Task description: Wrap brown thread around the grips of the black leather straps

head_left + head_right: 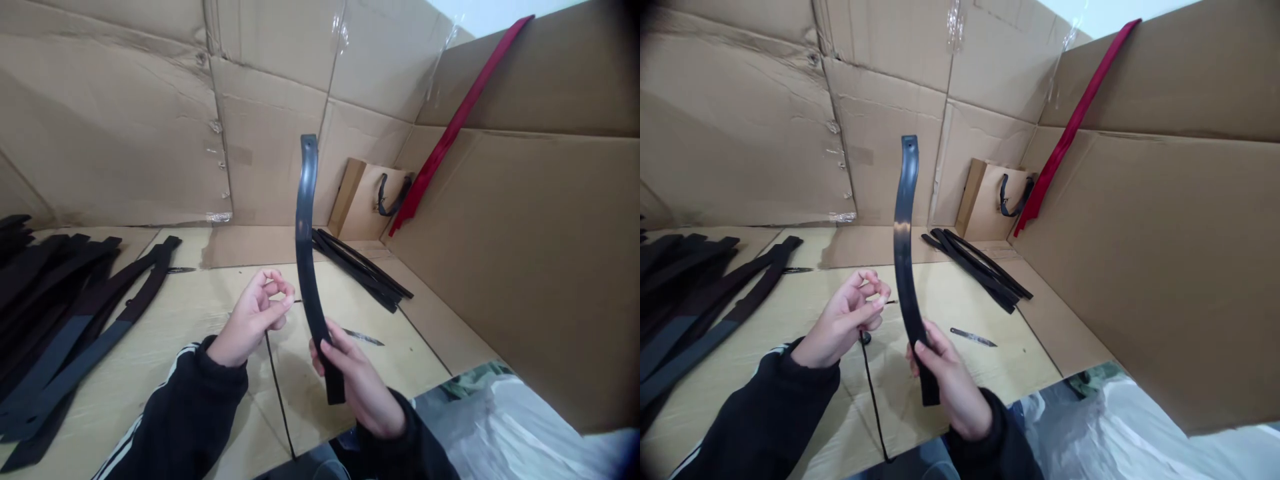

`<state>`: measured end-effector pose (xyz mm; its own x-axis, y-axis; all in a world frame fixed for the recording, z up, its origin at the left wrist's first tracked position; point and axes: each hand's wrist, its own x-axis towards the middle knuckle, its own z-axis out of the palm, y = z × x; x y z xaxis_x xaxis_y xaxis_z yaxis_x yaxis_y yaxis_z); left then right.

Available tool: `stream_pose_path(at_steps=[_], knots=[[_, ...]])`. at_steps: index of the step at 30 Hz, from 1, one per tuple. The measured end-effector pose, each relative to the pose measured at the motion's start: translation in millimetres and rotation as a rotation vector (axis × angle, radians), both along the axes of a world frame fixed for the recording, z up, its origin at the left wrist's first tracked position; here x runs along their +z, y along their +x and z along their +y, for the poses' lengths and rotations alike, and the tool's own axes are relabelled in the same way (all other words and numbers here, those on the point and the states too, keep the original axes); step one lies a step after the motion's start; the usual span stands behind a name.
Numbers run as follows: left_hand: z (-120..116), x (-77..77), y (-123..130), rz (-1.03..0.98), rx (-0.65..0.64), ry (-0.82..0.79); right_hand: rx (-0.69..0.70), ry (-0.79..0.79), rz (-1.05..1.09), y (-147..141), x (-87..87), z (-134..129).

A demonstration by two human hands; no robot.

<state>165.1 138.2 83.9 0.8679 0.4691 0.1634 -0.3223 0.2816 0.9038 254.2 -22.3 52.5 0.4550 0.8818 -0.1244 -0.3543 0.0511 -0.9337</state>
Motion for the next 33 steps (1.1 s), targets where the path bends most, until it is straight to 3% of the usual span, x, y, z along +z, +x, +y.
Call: stream_pose_path(at_steps=[3, 7, 12, 16, 18, 22, 24, 26, 29, 33], knots=[[-2, 7.3, -7, -0.078, 0.007, -0.071, -0.015, -0.06, -0.069, -17, -6.7, 4], [-4, 6.8, -12, -0.141, 0.092, 0.0, -0.05, -0.145, -0.271, -30, -14.6, 9], [-6, -0.2, -9, -0.051, 0.19, 0.076, -0.069, -0.124, -0.558, -41, -20.5, 13], [-5, -0.6, -12, 0.016, 0.234, 0.122, -0.059, -0.115, -0.686, -44, -13.3, 11], [-4, -0.8, -15, 0.029, 0.205, 0.098, -0.013, -0.095, -0.622, -42, -3.0, 11], [-2, -1.0, -17, 0.048, 0.191, 0.037, 0.286, -0.046, -0.16, -31, 21.1, 27], [1, -0.8, -17, 0.057, 0.203, 0.023, 0.342, 0.028, -0.044, -26, 28.5, 40], [4, -1.1, -17, 0.073, 0.214, 0.025, 0.263, 0.12, -0.094, -22, 31.1, 54], [9, -2.4, -17, 0.057, 0.335, 0.095, 0.143, 0.208, -0.257, -15, 29.6, 70], [16, -2.3, -15, 0.051, 0.427, 0.113, 0.224, 0.264, -0.315, -6, 24.0, 82]])
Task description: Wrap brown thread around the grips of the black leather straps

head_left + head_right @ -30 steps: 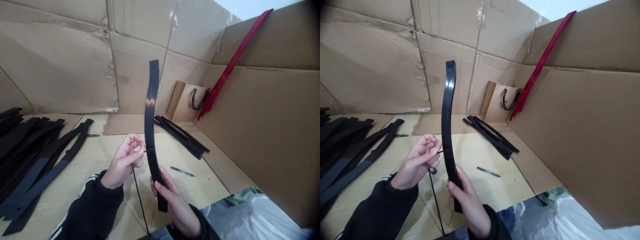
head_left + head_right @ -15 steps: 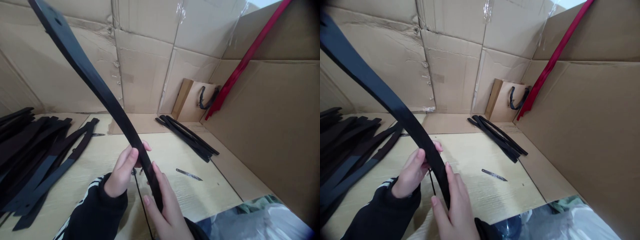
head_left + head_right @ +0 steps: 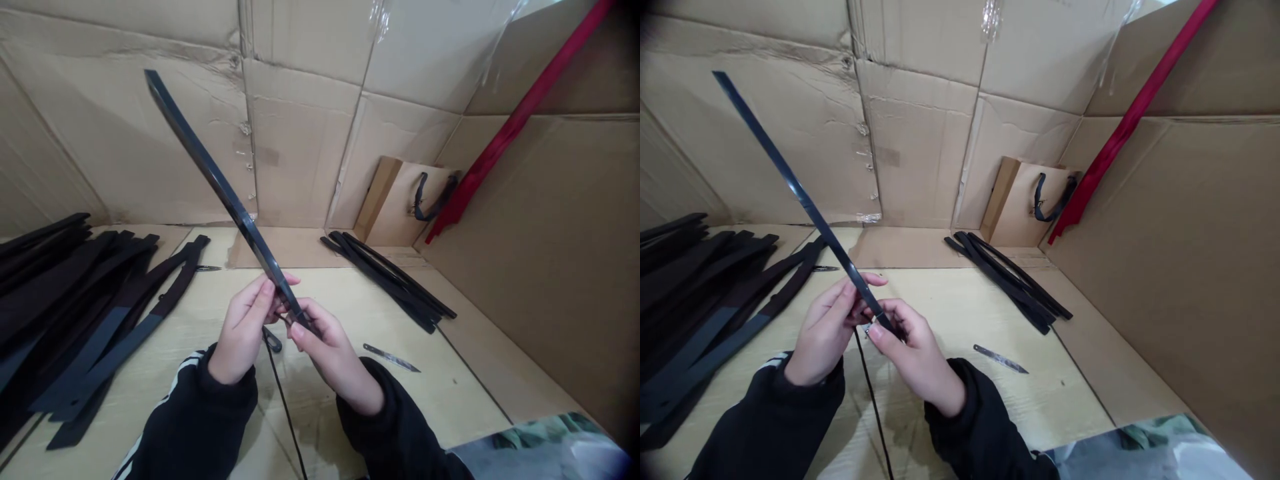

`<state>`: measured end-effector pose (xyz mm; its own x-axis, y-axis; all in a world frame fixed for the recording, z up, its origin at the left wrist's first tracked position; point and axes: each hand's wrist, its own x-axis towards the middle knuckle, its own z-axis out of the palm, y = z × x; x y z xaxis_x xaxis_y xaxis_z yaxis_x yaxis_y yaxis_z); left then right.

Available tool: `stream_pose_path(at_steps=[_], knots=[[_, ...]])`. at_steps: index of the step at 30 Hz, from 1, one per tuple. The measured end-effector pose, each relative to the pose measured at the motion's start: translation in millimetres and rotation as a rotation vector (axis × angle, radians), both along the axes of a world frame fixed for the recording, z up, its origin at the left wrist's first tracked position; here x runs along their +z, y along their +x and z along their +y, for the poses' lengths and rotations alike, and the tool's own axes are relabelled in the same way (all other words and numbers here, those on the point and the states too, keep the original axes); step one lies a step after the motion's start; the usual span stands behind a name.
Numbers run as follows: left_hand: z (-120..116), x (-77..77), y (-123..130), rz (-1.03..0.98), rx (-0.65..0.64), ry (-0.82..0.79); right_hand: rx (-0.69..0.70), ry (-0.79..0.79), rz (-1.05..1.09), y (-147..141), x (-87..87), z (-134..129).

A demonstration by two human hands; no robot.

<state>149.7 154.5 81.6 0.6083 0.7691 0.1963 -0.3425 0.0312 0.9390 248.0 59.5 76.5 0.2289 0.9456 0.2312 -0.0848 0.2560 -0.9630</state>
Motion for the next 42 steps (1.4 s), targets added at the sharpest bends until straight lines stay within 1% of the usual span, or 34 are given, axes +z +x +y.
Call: stream_pose_path(at_steps=[2, 3, 5, 6, 9, 12, 15, 18, 21, 24, 28, 33, 35, 37, 39, 40, 42], knots=[[2, 2.0, 1, -0.018, 0.042, -0.029, 0.047, 0.007, 0.035, 3, -4.2, 3], [2, 3.4, 1, -0.055, 0.071, -0.042, 0.043, 0.002, 0.049, 3, -6.5, 3], [0, 6.8, 0, -0.173, 0.107, -0.064, -0.006, -0.023, 0.037, 4, -10.6, 4], [-1, 8.7, 0, -0.236, 0.102, -0.074, -0.037, -0.033, 0.013, 3, -12.3, 4], [-8, 13.6, -3, -0.349, 0.011, -0.084, -0.105, -0.022, -0.074, 2, -15.9, 3], [-14, 14.6, -4, -0.362, -0.072, -0.058, -0.099, 0.04, -0.133, 1, -19.2, 3], [-17, 9.8, -3, -0.311, -0.066, 0.026, -0.092, 0.109, -0.163, -1, -22.1, 3], [-19, 3.0, 0, -0.215, -0.049, 0.099, -0.132, 0.126, -0.138, -2, -22.5, 3], [-22, 0.0, 3, -0.185, -0.097, 0.091, -0.171, 0.106, -0.106, -3, -20.6, 2], [-23, 0.9, 2, -0.191, -0.13, 0.074, -0.208, 0.099, -0.109, -2, -18.4, 1], [-21, 2.4, 0, -0.19, -0.181, 0.105, -0.235, 0.106, -0.13, -1, -16.4, 0], [-18, 1.8, 1, -0.234, -0.252, 0.125, -0.219, 0.11, -0.054, 0, -13.7, 0], [-16, 1.5, 3, -0.227, -0.253, 0.11, -0.202, 0.1, -0.008, 1, -12.7, 0], [-13, 1.7, 5, -0.139, -0.215, 0.071, -0.233, 0.075, 0.002, 3, -12.1, -1], [-10, 2.5, 6, 0.015, -0.179, 0.038, -0.287, 0.051, -0.013, 6, -12.1, -2], [-9, 3.1, 7, 0.098, -0.171, 0.036, -0.307, 0.042, -0.015, 7, -12.2, -3], [-8, 4.6, 8, 0.221, -0.178, 0.081, -0.317, 0.034, 0.009, 9, -12.5, -3]])
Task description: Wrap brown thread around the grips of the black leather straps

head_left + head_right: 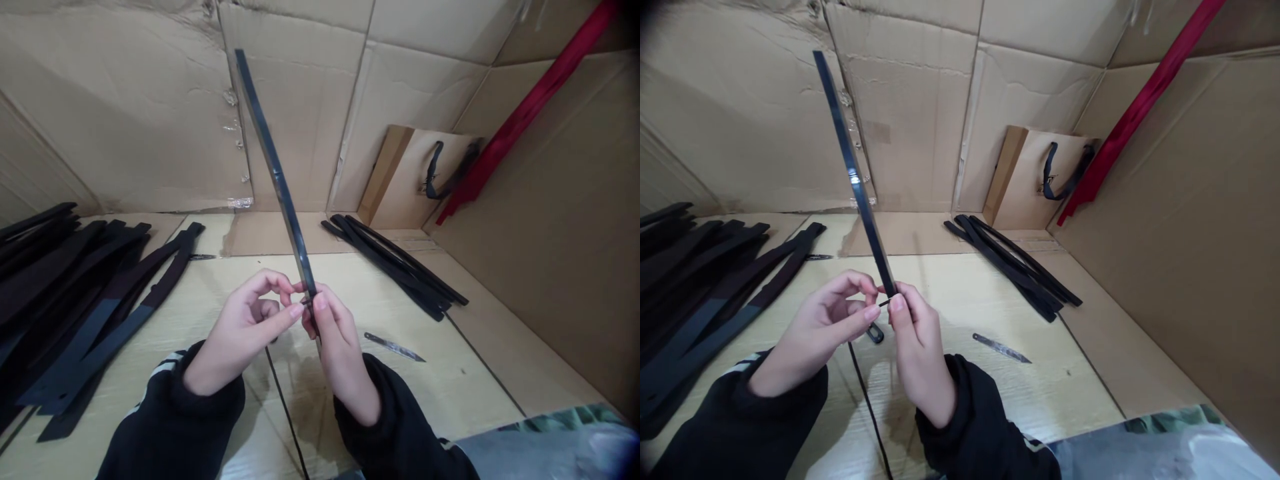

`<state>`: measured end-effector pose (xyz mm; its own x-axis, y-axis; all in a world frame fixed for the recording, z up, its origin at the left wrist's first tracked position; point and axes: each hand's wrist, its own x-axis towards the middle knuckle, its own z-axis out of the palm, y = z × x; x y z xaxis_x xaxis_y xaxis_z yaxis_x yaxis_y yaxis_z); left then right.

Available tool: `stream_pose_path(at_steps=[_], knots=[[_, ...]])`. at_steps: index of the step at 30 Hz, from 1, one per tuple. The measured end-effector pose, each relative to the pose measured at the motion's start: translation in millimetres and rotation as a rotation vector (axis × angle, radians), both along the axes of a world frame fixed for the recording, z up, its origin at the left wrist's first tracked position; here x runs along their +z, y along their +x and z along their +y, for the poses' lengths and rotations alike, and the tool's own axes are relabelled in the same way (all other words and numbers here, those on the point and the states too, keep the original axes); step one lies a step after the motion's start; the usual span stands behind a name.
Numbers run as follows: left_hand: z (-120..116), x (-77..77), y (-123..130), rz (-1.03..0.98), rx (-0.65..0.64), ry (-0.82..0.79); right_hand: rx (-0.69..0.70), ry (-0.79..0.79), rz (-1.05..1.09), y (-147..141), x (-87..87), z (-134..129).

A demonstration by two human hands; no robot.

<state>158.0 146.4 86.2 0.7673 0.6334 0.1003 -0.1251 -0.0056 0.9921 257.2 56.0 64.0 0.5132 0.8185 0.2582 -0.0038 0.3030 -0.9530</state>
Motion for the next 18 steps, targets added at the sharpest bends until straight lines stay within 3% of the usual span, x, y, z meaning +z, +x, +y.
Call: stream_pose_path(at_steps=[3, 7, 18], knots=[[-0.8, 2.3, 0.4, 0.058, 0.002, 0.155, -0.007, 0.004, 0.049, 1.8, -0.3, -0.6], [-3.1, 2.5, -0.9, 0.017, 0.116, 0.327, -0.008, -0.003, 0.029, 1.2, -0.2, -1.2], [-9.1, -1.3, 0.1, -0.055, 0.435, 0.534, -0.007, 0.015, -0.092, 0.4, 4.1, -3.9]])
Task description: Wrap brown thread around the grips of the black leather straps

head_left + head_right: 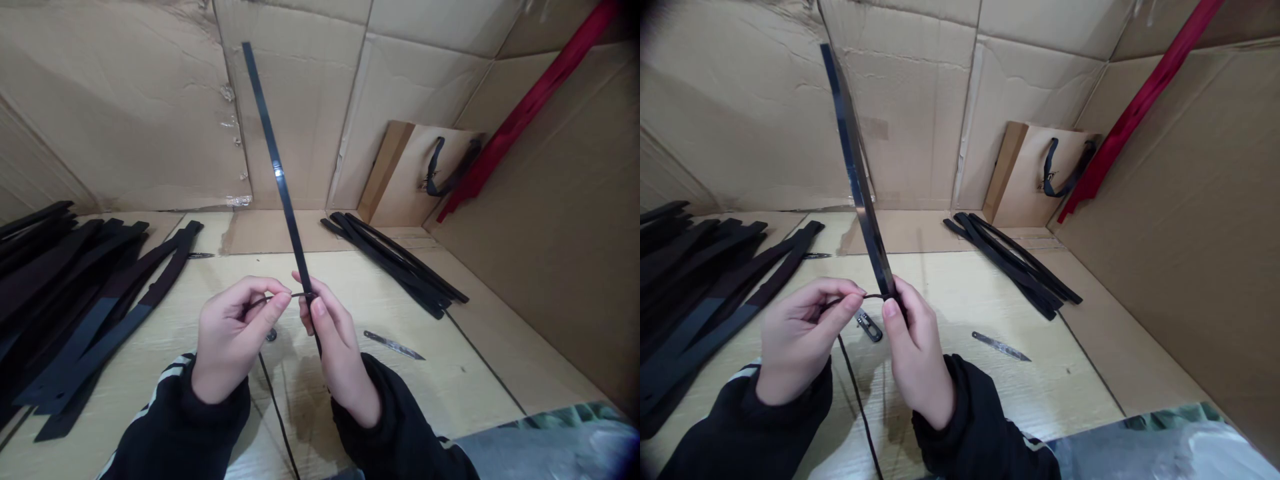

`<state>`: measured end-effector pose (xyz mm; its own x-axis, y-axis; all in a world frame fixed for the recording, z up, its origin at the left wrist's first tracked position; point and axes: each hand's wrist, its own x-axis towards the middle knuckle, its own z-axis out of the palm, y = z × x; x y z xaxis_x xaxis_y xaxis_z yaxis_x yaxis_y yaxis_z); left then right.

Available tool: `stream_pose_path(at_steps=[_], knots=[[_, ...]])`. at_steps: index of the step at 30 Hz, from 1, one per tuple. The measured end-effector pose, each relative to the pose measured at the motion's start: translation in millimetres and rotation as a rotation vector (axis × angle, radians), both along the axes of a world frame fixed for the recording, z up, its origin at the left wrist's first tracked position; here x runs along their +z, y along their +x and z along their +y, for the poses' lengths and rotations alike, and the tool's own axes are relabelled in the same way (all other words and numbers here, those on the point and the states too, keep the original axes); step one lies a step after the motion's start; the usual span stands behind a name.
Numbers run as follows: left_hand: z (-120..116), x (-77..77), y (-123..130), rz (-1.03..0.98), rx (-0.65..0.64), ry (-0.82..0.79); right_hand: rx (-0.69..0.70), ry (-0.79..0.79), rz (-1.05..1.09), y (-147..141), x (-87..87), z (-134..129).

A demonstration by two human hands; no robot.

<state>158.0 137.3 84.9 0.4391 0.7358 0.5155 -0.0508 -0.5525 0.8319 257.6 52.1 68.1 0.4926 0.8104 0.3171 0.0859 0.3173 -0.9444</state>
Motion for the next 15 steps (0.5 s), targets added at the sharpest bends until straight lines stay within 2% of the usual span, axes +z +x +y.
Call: stream_pose_path(at_steps=[7, 12, 15], knots=[[-3, -9.0, 2, -0.022, 0.002, 0.028, -0.028, -0.009, -0.059, -3, -5.8, 0], [-4, -11.2, 6, -0.084, 0.009, -0.025, 0.106, -0.012, 0.123, -5, -4.5, 1], [-2, -14.0, 6, -0.051, -0.01, -0.063, 0.088, 0.01, 0.177, -5, -3.0, 1]])
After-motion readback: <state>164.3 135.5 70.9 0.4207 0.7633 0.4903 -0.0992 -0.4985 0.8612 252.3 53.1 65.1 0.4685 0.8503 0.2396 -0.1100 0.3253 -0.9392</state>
